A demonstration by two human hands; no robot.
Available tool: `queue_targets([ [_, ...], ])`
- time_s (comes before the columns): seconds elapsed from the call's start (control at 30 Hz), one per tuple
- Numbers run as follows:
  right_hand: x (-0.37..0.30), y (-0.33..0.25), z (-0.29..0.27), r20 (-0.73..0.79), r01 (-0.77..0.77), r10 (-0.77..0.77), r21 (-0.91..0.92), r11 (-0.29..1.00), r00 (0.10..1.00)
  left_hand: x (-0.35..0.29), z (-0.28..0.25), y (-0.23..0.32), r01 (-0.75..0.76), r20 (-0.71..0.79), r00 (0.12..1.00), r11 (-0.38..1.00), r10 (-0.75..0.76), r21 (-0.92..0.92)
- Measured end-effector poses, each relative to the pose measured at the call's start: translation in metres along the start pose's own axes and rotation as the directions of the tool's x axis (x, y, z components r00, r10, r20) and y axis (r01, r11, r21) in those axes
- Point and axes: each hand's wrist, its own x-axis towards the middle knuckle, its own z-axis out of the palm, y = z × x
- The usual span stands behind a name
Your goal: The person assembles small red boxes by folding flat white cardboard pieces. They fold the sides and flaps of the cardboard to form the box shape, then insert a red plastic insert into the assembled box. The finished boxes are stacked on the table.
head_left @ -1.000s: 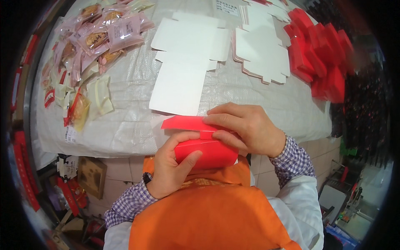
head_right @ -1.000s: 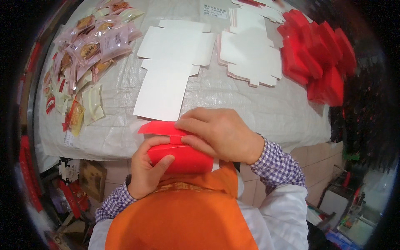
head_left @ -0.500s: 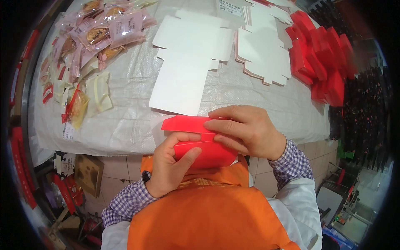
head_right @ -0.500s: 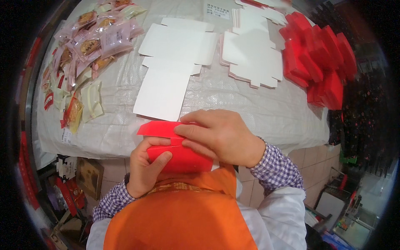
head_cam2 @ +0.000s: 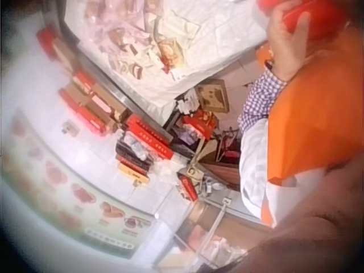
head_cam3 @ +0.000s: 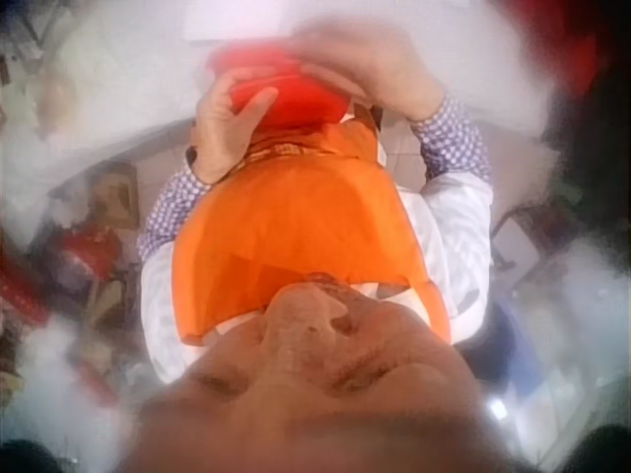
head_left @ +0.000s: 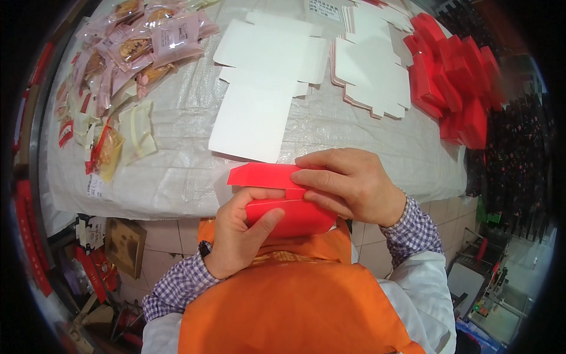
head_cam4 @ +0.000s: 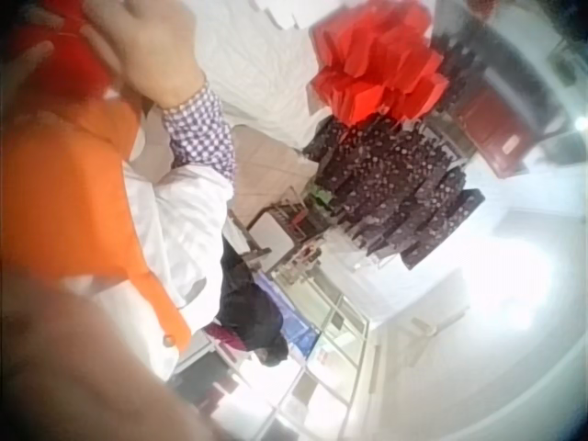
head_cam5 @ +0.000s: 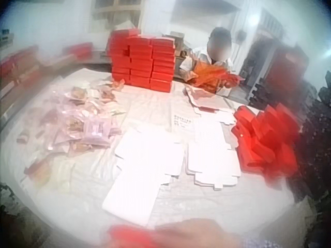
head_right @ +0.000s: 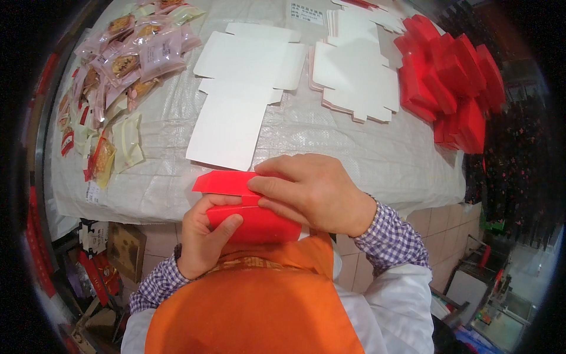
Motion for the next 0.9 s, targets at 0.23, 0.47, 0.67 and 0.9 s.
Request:
queue_targets([
  [0.23, -0.003, 0.001, -0.002, 0.051, -0.017, 0.016, 0.015, 1.0, 0.999, 0.002, -0.001, -0.001, 0.013, -0.01, 1.0, 0.999, -0.012, 0.044],
  [0.47, 0.002, 0.024, 0.011, 0.109, -0.175, 0.159, 0.156, 0.972, 0.981, 0.036, -0.007, -0.016, 0.164, -0.014, 0.985, 0.964, -0.171, -0.208],
  [0.67, 0.011, 0.06, 0.03, 0.166, -0.297, 0.264, 0.222, 0.929, 0.95, 0.074, -0.016, -0.033, 0.239, 0.046, 0.968, 0.841, -0.248, -0.485],
  [0.9, 0.017, 0.065, 0.031, 0.159, -0.316, 0.291, 0.165, 0.934, 0.943, 0.086, -0.019, -0.029, 0.256, 0.062, 0.963, 0.819, -0.262, -0.514],
])
